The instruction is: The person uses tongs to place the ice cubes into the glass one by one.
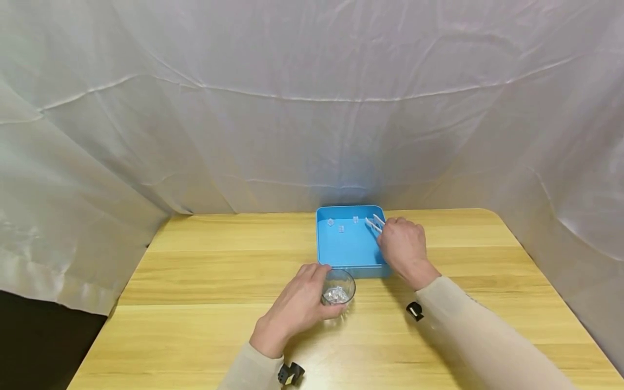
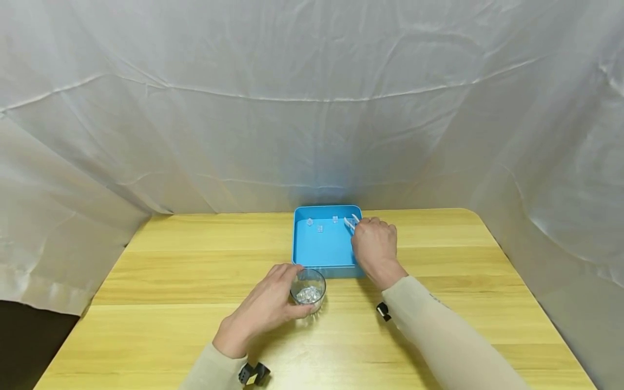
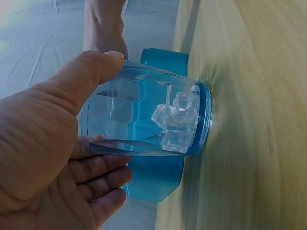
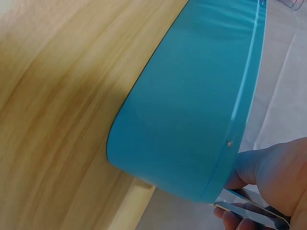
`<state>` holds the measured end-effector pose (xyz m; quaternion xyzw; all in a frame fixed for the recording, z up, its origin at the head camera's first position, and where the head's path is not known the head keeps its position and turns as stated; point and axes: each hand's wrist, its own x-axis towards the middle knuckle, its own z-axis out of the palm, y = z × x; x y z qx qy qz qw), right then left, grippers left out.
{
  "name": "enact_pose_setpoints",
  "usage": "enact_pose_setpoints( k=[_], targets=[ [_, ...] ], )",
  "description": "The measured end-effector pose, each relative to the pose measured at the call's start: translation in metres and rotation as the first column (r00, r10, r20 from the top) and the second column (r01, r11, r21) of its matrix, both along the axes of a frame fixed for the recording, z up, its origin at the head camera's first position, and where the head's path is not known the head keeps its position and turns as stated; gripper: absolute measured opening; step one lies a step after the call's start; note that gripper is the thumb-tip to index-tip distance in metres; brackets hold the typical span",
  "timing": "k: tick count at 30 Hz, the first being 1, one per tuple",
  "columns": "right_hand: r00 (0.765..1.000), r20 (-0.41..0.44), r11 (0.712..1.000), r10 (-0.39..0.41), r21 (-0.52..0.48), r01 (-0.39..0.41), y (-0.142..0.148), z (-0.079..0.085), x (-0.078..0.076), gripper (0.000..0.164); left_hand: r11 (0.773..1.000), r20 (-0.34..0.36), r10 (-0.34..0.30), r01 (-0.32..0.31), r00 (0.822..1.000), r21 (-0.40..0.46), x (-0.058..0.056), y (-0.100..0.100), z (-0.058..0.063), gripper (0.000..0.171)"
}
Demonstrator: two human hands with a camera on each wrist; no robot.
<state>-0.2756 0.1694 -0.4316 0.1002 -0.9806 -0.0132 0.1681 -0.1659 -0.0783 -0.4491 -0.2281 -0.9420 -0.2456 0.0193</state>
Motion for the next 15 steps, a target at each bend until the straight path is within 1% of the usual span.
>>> enact_pose_setpoints(
  k=[7, 12, 15],
  targets=[
    [1.0, 0.026, 1.0, -0.008, -0.015, 0.008, 0.0002, -0.0019, -0.0024, 0.025, 1.0, -0.003, -0.001, 0.001, 1.0, 0.0, -0.0007, 0.0008, -0.0002, 0.08],
    [1.0, 0.029, 1.0, 0.001, -0.025, 0.0, 0.0018, -0.0034, -0.0027, 0.026, 1.0, -0.004, -0.005, 0.005, 1.0, 0.001, -0.0014, 0.0022, 0.0005, 0.08],
    [0.999, 0.046, 0.999, 0.019, -0.04, -0.017, 0.0032, -0.0034, -0.0008, 0.026, 1.0, -0.006, -0.009, 0.009, 1.0, -0.003, -0.0017, 0.003, 0.0012, 0.08]
  ],
)
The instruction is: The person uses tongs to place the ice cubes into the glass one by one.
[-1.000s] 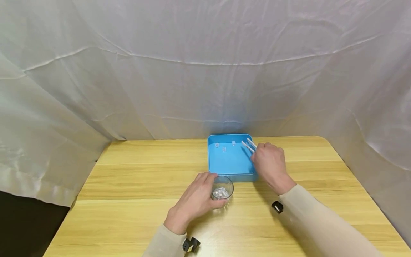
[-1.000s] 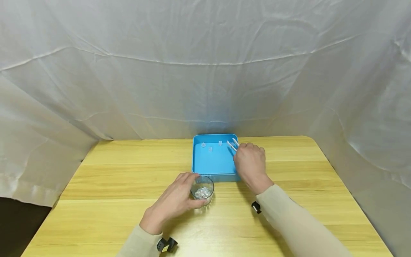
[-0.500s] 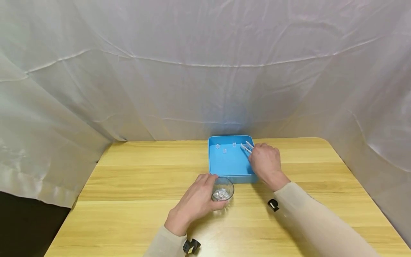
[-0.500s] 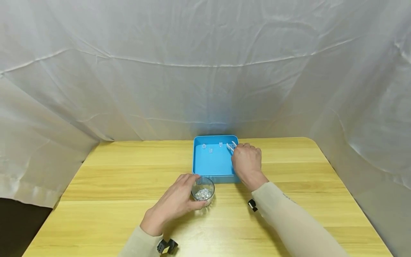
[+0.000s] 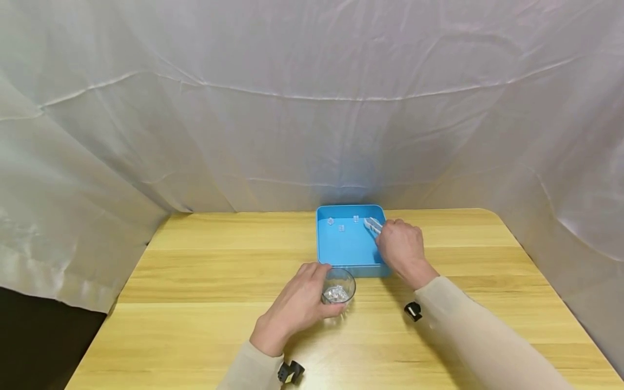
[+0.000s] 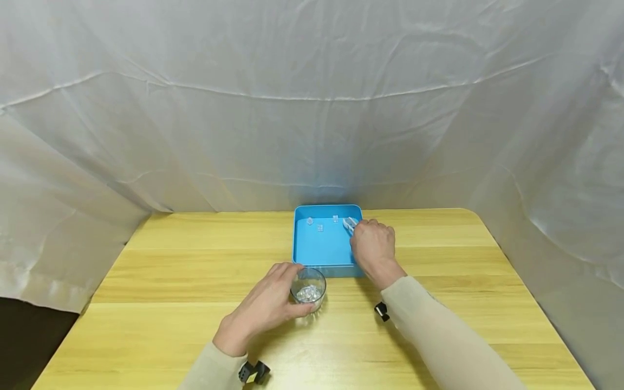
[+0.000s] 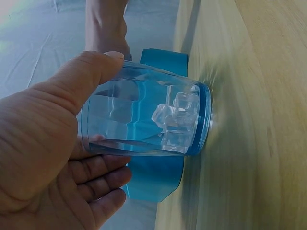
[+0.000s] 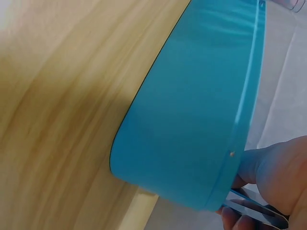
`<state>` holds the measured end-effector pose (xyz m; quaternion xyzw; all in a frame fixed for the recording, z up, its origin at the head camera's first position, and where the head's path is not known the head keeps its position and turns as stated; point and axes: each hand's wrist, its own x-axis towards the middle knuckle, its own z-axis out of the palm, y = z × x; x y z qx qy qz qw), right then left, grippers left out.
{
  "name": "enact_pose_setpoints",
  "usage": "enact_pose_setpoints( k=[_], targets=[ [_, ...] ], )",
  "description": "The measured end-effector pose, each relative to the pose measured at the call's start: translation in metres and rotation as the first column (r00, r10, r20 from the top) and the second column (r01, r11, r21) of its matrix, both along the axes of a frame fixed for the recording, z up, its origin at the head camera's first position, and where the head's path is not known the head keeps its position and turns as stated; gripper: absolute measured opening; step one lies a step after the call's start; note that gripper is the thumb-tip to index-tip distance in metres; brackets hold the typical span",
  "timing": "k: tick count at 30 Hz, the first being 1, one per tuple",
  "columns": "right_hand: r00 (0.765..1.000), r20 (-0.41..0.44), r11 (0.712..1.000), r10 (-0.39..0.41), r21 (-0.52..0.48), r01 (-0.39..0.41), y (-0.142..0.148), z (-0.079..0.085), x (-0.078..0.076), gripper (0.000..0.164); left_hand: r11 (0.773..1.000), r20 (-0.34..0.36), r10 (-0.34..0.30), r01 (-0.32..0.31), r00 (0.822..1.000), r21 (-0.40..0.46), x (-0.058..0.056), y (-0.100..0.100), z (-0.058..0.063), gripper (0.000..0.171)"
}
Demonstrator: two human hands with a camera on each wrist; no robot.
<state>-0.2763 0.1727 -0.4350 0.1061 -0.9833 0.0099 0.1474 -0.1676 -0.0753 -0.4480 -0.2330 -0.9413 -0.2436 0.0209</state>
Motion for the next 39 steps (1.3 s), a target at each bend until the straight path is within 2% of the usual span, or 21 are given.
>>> enact_pose_setpoints(
  k=[5, 17, 26, 39],
  targets=[
    [0.998, 0.04, 0.998, 0.045, -0.055, -0.043, 0.0, 0.002, 0.011, 0.027, 1.0, 0.007, -0.002, 0.002, 1.0, 0.002, 0.0, 0.0, 0.001, 0.081],
    [0.991, 0.062, 0.984, 0.115, -0.146, -0.105, -0.004, 0.004, 0.037, 0.028, 1.0, 0.023, -0.002, 0.001, 1.0, 0.01, -0.001, -0.001, -0.001, 0.081],
    [0.988, -0.002, 0.967, 0.157, -0.203, -0.155, -0.003, 0.003, 0.045, 0.026, 1.0, 0.029, -0.001, 0.001, 1.0, 0.018, -0.001, -0.001, -0.001, 0.081],
    [0.982, -0.026, 0.953, 0.188, -0.239, -0.189, -0.001, 0.004, 0.056, 0.022, 1.0, 0.021, 0.003, -0.003, 1.0, 0.016, -0.002, -0.003, 0.0, 0.082]
  ],
)
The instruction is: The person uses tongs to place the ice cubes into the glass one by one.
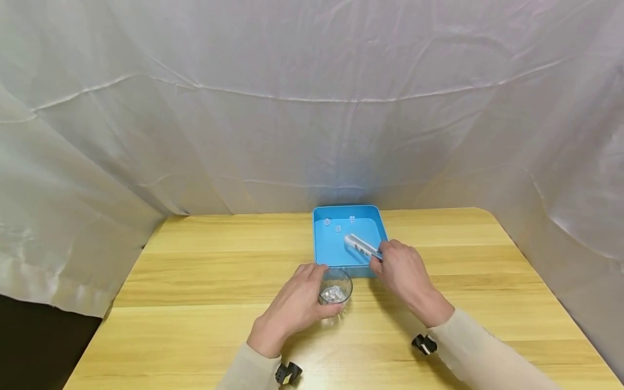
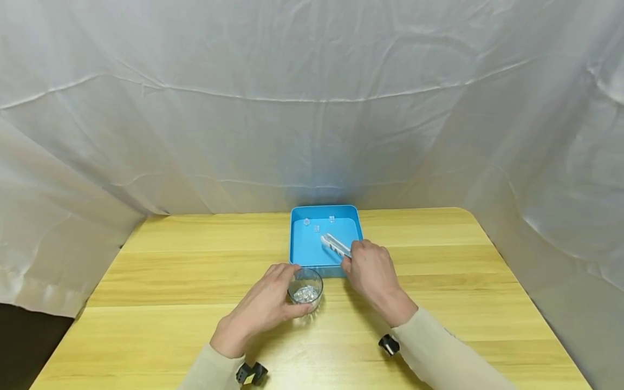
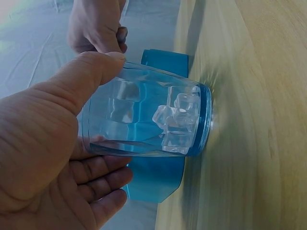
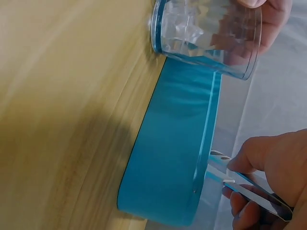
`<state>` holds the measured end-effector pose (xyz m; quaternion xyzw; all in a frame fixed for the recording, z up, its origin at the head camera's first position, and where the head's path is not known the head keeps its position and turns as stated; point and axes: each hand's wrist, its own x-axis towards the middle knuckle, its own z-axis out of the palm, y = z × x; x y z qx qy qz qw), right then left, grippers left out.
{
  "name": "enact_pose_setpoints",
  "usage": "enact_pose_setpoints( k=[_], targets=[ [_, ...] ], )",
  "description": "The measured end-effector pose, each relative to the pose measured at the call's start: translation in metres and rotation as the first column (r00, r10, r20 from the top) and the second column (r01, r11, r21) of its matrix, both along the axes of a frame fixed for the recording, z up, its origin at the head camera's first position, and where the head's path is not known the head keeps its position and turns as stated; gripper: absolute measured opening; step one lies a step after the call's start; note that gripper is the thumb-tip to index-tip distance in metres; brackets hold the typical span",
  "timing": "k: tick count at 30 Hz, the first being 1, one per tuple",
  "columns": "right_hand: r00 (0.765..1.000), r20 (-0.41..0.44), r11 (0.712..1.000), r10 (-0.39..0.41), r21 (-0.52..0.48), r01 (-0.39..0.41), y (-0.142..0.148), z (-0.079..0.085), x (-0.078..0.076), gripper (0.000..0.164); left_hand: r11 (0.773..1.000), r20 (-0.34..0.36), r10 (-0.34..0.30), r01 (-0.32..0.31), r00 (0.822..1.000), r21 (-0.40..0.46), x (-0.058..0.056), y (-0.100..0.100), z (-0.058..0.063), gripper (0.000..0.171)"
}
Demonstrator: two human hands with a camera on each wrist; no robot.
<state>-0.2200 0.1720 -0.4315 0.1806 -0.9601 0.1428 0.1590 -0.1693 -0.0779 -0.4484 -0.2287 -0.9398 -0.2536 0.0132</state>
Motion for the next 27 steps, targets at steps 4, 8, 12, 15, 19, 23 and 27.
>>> enact_pose_setpoints(
  k=[4, 8, 12, 15, 19, 23, 27],
  targets=[
    [1.0, -0.004, 1.0, 0.01, -0.016, -0.01, -0.001, 0.002, 0.006, 0.019, 1.0, -0.005, 0.0, 0.0, 1.0, 0.009, 0.0, 0.0, -0.001, 0.082],
    [1.0, 0.013, 0.999, 0.0, -0.038, 0.001, -0.001, 0.005, 0.012, 0.016, 1.0, -0.005, 0.003, -0.003, 1.0, 0.012, 0.0, 0.0, -0.001, 0.081],
    [0.999, 0.031, 0.998, -0.021, -0.061, 0.023, -0.001, 0.012, 0.019, 0.013, 1.0, 0.004, 0.005, -0.005, 1.0, 0.01, 0.0, -0.001, -0.001, 0.081],
    [0.998, 0.049, 0.996, -0.037, -0.083, 0.041, -0.001, 0.019, 0.025, 0.012, 1.0, -0.002, 0.004, -0.004, 1.0, 0.009, 0.0, -0.001, -0.001, 0.081],
    [0.997, 0.068, 0.993, -0.039, -0.111, 0.046, 0.0, 0.027, 0.037, 0.012, 1.0, -0.008, 0.001, -0.001, 1.0, 0.01, 0.0, 0.0, -0.001, 0.081],
    [0.998, 0.059, 0.991, -0.038, -0.122, 0.045, 0.003, 0.032, 0.049, 0.009, 1.0, -0.006, 0.001, -0.001, 1.0, 0.009, 0.0, 0.0, 0.0, 0.081],
    [0.999, 0.021, 0.991, -0.034, -0.129, 0.037, 0.006, 0.034, 0.06, 0.007, 1.0, -0.002, 0.004, -0.004, 1.0, 0.009, 0.0, 0.0, 0.0, 0.081]
  ],
)
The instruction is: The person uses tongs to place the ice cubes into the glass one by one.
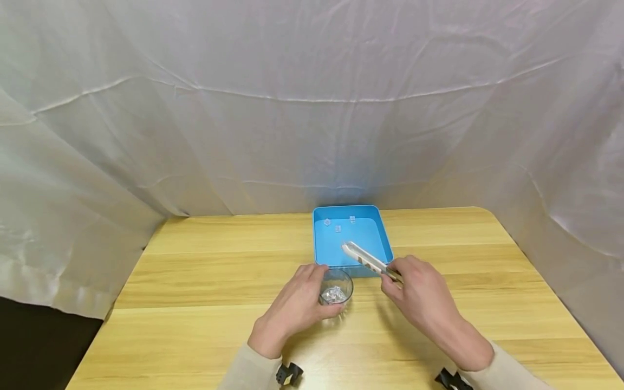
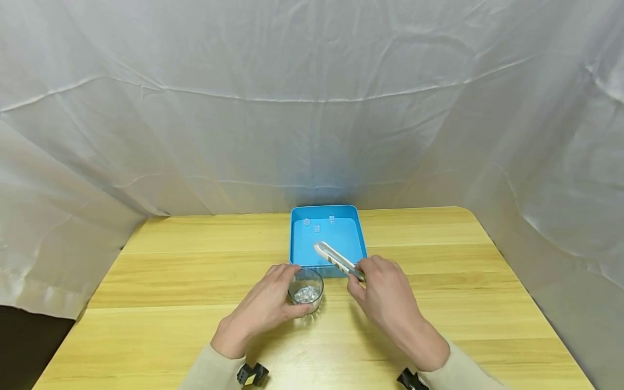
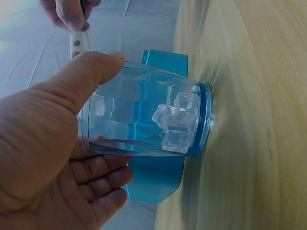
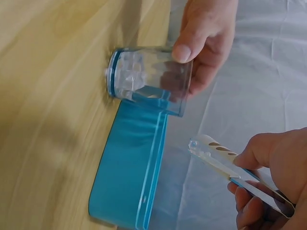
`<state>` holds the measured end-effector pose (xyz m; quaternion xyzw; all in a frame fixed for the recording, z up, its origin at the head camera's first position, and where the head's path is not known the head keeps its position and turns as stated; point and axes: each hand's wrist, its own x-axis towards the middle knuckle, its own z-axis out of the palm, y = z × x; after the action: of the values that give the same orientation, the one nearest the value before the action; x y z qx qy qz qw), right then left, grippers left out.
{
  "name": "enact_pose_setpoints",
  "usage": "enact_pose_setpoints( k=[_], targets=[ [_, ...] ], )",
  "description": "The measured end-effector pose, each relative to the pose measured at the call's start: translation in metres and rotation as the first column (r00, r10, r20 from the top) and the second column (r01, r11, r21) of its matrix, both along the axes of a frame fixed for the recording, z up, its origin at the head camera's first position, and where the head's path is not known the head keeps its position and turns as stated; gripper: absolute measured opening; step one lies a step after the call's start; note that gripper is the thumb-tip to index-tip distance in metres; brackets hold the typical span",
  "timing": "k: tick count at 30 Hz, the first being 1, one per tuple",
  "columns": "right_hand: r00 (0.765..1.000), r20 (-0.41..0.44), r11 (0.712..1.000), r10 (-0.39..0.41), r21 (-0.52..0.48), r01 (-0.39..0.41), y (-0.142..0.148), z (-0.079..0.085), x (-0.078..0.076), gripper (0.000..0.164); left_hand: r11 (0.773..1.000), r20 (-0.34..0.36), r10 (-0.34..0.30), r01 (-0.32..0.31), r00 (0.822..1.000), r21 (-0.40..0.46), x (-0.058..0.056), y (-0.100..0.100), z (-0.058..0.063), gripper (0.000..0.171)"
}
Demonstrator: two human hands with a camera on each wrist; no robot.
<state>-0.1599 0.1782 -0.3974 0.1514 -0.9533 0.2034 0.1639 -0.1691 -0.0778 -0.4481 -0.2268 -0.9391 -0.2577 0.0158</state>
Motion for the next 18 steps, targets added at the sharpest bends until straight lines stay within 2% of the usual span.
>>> enact_pose_setpoints(
  k=[8, 13, 18],
  targets=[
    [0.992, -0.111, 0.999, 0.052, 0.002, -0.052, 0.004, 0.002, 0.016, 0.008, 1.0, -0.006, -0.002, 0.002, 1.0, 0.009, -0.001, 0.0, -0.001, 0.08],
    [0.971, -0.207, 0.993, 0.121, 0.026, -0.118, 0.006, -0.003, 0.024, 0.013, 1.0, -0.009, 0.0, 0.0, 1.0, 0.008, -0.001, 0.0, -0.001, 0.081],
    [0.952, -0.257, 0.986, 0.167, 0.021, -0.168, 0.008, -0.013, 0.028, 0.016, 1.0, -0.009, -0.002, 0.002, 1.0, 0.012, -0.001, 0.0, -0.002, 0.08]
  ],
)
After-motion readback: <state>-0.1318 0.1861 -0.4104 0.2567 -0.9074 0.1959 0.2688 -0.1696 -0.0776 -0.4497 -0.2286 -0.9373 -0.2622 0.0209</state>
